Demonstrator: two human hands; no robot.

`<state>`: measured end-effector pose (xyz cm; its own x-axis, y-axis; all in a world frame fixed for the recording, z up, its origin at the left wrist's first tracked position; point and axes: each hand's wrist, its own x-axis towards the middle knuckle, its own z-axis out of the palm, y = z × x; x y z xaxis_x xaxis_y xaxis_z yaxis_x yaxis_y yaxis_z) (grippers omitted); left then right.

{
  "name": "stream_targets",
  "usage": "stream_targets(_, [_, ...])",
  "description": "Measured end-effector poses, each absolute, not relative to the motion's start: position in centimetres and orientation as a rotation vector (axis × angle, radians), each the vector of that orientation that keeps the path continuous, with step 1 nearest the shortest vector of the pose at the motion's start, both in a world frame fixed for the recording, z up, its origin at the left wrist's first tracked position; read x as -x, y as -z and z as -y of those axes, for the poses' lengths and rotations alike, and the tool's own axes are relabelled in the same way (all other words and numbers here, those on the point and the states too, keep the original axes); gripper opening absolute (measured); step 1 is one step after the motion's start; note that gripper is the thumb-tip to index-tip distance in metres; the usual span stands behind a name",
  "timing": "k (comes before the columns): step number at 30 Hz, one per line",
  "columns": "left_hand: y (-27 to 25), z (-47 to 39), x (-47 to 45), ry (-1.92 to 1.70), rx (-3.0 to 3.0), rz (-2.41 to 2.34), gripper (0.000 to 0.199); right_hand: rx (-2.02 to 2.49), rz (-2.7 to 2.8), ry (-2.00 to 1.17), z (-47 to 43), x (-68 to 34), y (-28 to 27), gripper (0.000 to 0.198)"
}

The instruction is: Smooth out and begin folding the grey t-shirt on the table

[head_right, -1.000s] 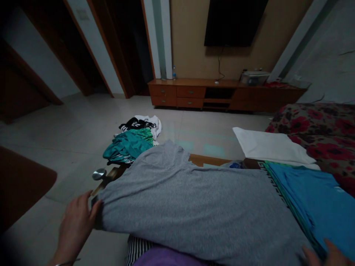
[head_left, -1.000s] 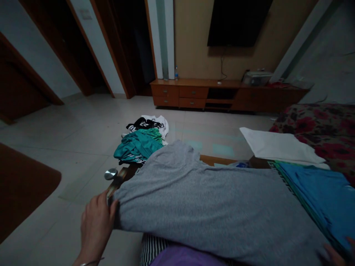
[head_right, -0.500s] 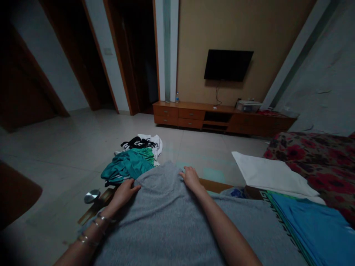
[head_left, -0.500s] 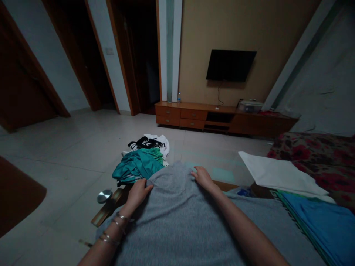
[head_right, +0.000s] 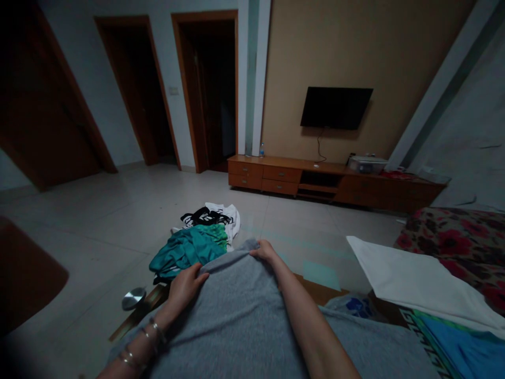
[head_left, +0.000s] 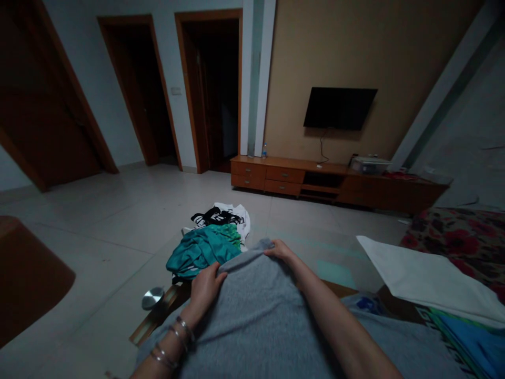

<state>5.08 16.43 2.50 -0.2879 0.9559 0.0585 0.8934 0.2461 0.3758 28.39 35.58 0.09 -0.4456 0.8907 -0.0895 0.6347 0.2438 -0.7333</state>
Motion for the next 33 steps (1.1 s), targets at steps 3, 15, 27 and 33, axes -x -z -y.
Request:
stream_targets(3, [-2.3,-16.1,-5.7,-0.566,-1.892,-2.420,0.024,1.380,2.146,-1.037,-35.8,-29.2,-0.3,0.034])
stream_targets(15, [-1.3,-12.6,-6.2,-0.227,-2.725,-1.277,0.061,0.986,2.130,-1.123,-33.6,-30.0,-6.5,0.047])
stream_targets(27, [-1.5,-12.1,-4.3,-0.303,-2.723,-1.283,0.040,0.277,2.991,-0.657,-11.1,-37.9,-8.4,0.021])
stream_targets(33, [-2.1,-10.1,-4.9,-0.534,-2.415,-1.397,0.040,1.062,2.612,-0.898,-12.7,-43.7,-5.2,0.020])
